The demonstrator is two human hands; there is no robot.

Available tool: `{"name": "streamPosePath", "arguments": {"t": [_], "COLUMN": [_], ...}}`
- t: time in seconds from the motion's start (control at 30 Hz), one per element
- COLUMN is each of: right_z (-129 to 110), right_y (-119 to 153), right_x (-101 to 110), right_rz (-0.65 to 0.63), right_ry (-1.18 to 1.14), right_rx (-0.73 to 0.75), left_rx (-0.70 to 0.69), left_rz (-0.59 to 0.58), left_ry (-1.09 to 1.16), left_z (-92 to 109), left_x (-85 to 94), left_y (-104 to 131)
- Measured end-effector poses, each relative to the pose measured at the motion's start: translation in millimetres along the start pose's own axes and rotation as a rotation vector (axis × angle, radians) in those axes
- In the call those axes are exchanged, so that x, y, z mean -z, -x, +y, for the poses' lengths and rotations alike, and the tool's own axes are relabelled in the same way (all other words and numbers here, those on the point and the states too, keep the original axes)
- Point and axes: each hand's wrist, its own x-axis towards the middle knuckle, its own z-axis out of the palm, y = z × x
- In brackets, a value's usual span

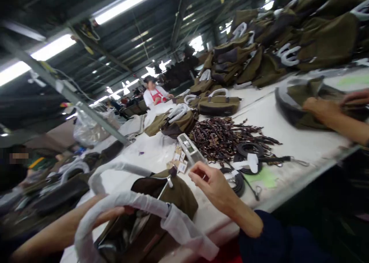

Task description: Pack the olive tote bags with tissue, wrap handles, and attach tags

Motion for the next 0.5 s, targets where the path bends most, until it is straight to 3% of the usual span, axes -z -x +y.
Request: {"name": "streamPosePath", "arguments": {"t": [0.07,0.13,0.2,0.27,0.37,0.43,0.5], "right_z": [-22,-46,-68,-85,-99,-100,-97], "right_y": [-18,-41,-67,-93,-120,-124,-119], "right_x": [-3,-14,-31,-52,-89,-112,-133], "right_rz": [-0.044,-0.139,-0.310,-0.572,-1.004,-1.170,-1.301], "right_ry": [0.045,0.119,0.255,0.434,0.677,0.766,0.741], "right_rx": [0.084,0.212,0.359,0.421,0.346,0.344,0.355], "left_rx": [0.050,0.121,0.225,0.324,0.358,0.326,0.282], "left_rz": [0.065,0.385,0.681,0.807,0.863,0.808,0.690], "left_ry": [0.110,0.172,0.209,0.280,0.455,0.574,0.661], "left_z": [-10,-33,-63,-90,-111,-111,-106], "left_x": [13.6,10.7,-7.9,-37.0,-83.9,-107.1,-119.0], "left_y": [25,51,73,91,104,102,94]}}
